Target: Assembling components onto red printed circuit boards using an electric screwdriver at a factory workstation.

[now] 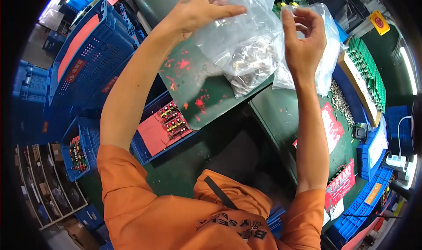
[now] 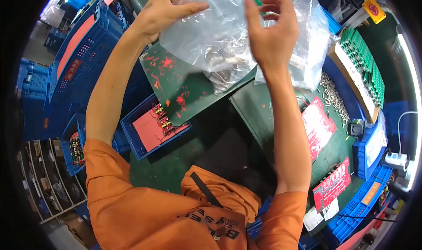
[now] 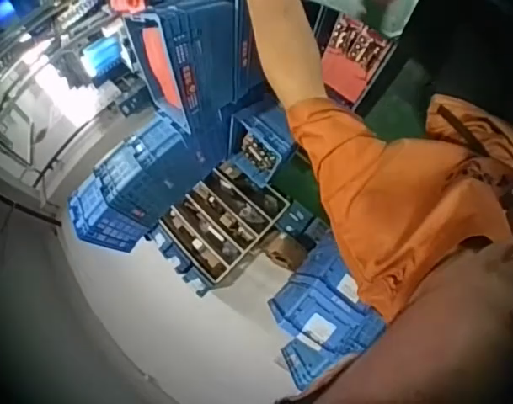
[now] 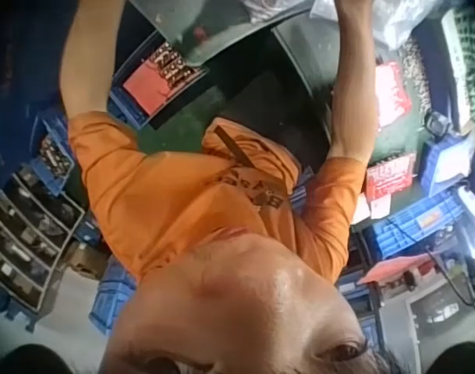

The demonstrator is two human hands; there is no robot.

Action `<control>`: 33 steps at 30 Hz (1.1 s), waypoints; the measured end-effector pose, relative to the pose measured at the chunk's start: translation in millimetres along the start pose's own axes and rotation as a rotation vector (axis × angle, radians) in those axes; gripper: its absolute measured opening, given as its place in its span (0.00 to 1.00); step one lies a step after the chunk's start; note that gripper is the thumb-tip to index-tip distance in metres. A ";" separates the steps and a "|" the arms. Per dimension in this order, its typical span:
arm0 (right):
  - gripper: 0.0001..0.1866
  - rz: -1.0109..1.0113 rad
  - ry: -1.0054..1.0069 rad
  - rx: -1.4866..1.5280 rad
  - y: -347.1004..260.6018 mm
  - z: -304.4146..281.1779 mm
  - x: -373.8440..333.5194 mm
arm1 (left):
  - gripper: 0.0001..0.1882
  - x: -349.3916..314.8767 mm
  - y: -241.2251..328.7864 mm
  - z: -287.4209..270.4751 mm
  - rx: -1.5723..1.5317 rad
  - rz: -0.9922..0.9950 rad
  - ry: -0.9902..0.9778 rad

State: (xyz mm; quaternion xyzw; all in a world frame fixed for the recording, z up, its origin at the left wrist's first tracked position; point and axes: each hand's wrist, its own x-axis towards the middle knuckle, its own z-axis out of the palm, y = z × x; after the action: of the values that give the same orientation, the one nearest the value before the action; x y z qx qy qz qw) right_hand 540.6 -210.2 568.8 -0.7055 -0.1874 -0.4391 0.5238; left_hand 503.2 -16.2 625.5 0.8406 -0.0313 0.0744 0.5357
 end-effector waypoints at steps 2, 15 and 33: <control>0.23 0.237 -0.187 0.087 -32.6 -2.5 8.9 | 0.12 -0.9 3.5 2.8 0.029 -0.020 -0.056; 0.11 0.736 -0.507 0.537 -16.0 -48.6 -23.9 | 0.17 -17.3 -12.7 38.2 -0.254 0.093 -0.345; 0.09 0.515 -0.574 0.043 -7.5 -100.8 -62.6 | 0.12 -41.0 3.4 24.5 0.438 0.369 0.112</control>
State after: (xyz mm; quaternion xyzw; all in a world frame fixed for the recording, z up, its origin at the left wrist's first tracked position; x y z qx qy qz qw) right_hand 458.5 -286.2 528.7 -0.8125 -0.1521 -0.0736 0.5579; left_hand 464.5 -41.0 611.8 0.9107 -0.1373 0.2221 0.3200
